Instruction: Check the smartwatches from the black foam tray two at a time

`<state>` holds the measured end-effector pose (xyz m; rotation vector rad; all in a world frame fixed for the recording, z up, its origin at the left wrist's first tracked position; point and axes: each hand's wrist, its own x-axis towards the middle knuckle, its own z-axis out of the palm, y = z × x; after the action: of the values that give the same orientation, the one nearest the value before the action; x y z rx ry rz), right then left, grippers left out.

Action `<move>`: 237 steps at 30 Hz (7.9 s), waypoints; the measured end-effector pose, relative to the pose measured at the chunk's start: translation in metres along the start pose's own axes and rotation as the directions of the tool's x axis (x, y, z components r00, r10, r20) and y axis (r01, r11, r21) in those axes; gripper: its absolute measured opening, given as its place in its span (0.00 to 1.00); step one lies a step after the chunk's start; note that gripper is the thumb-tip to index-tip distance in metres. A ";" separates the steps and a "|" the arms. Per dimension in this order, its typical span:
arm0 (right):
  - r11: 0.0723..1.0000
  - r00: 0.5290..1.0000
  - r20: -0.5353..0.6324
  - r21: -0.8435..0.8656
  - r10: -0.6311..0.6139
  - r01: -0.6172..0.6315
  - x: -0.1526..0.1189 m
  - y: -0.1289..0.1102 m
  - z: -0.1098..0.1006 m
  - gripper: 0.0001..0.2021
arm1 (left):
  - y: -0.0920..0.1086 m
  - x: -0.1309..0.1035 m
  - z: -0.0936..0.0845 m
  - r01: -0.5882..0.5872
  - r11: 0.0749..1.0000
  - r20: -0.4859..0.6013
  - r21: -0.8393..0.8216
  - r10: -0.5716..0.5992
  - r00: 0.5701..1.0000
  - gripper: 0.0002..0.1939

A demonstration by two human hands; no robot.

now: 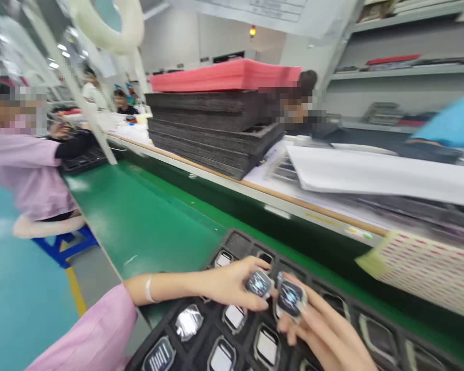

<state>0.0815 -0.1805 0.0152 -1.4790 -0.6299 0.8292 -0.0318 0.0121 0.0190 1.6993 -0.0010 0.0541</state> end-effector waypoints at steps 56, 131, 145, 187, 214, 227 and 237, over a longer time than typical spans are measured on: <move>0.365 0.981 0.105 -0.917 -0.160 0.158 0.086 0.010 0.031 0.07 | 0.016 -0.006 -0.003 -0.017 0.987 -0.178 -0.163 -0.012 0.984 0.21; 0.977 0.977 0.211 0.208 0.007 -0.052 -0.011 -0.017 0.011 0.25 | 0.011 -0.015 0.007 -0.024 0.996 -0.174 0.088 0.039 0.984 0.17; 0.979 0.973 0.229 0.199 -0.009 -0.037 -0.013 -0.019 0.012 0.27 | 0.013 -0.019 0.008 -0.081 0.986 -0.157 0.145 0.104 0.982 0.16; 0.984 0.990 0.045 0.119 -0.135 0.129 -0.014 -0.007 0.012 0.21 | 0.010 -0.009 0.010 0.034 0.932 -0.047 -0.360 -0.055 0.997 0.20; 0.376 0.923 0.267 -0.854 -0.276 0.359 0.068 0.002 -0.014 0.26 | 0.019 -0.011 0.003 -0.094 0.911 -0.161 -0.402 0.031 0.986 0.20; 0.300 0.955 0.023 -0.947 -0.294 0.115 0.017 -0.004 -0.111 0.15 | 0.019 -0.010 -0.001 -0.066 0.944 -0.152 -0.325 0.017 0.988 0.23; 0.279 0.966 -0.080 -0.960 -0.244 -0.009 -0.010 0.018 -0.117 0.13 | -0.045 0.023 -0.055 0.026 0.659 -0.144 0.752 0.126 0.982 0.21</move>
<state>0.1677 -0.2599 -0.0047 -2.5554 -1.1794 0.0233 -0.0091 0.0728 -0.0181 2.5379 0.1322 0.2913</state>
